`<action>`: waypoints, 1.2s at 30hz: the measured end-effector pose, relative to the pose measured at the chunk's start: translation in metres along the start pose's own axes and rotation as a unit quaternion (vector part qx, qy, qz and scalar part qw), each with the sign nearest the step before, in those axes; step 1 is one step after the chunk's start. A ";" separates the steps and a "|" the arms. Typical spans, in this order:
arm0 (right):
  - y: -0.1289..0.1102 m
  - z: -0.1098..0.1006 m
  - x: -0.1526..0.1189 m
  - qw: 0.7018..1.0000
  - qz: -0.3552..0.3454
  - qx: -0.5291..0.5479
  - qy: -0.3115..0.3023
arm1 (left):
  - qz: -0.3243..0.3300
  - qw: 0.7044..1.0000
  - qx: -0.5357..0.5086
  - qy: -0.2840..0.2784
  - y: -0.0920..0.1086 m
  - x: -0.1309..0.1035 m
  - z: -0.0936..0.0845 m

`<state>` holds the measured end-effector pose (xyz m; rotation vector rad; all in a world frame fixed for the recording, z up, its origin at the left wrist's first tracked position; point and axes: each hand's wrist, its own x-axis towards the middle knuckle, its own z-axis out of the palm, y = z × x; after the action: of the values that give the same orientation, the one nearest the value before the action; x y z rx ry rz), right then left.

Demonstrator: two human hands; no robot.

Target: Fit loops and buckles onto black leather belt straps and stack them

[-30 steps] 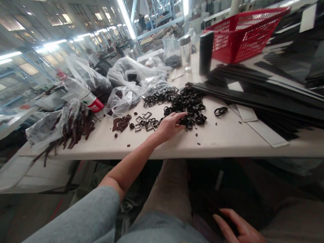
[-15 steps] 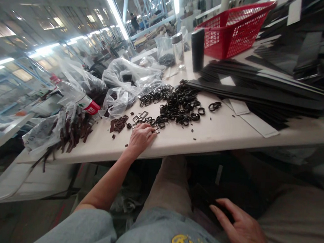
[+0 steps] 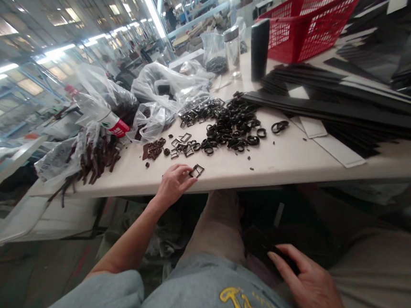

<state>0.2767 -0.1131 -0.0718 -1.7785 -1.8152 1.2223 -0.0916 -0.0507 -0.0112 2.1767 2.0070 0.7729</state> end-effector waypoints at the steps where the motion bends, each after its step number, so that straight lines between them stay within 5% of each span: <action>1: -0.001 0.000 0.000 1.000 0.009 0.001 -0.002 | -0.021 1.000 0.007 0.002 0.003 0.002 0.001; 6: -0.005 -0.003 -0.002 1.000 0.005 0.007 -0.008 | -0.073 0.997 -0.028 -0.026 0.011 0.014 0.005; 15: -0.014 -0.011 0.000 0.999 -0.044 0.004 0.001 | -0.133 0.963 -0.173 -0.156 -0.005 0.047 0.002; 36: -0.015 -0.015 0.000 0.999 -0.037 0.023 -0.015 | -0.119 0.961 -0.029 -0.249 0.005 0.069 -0.015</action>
<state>0.2776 -0.1063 -0.0519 -1.6625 -1.8368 1.2583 -0.0926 0.0100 0.0242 1.8116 1.8951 0.2164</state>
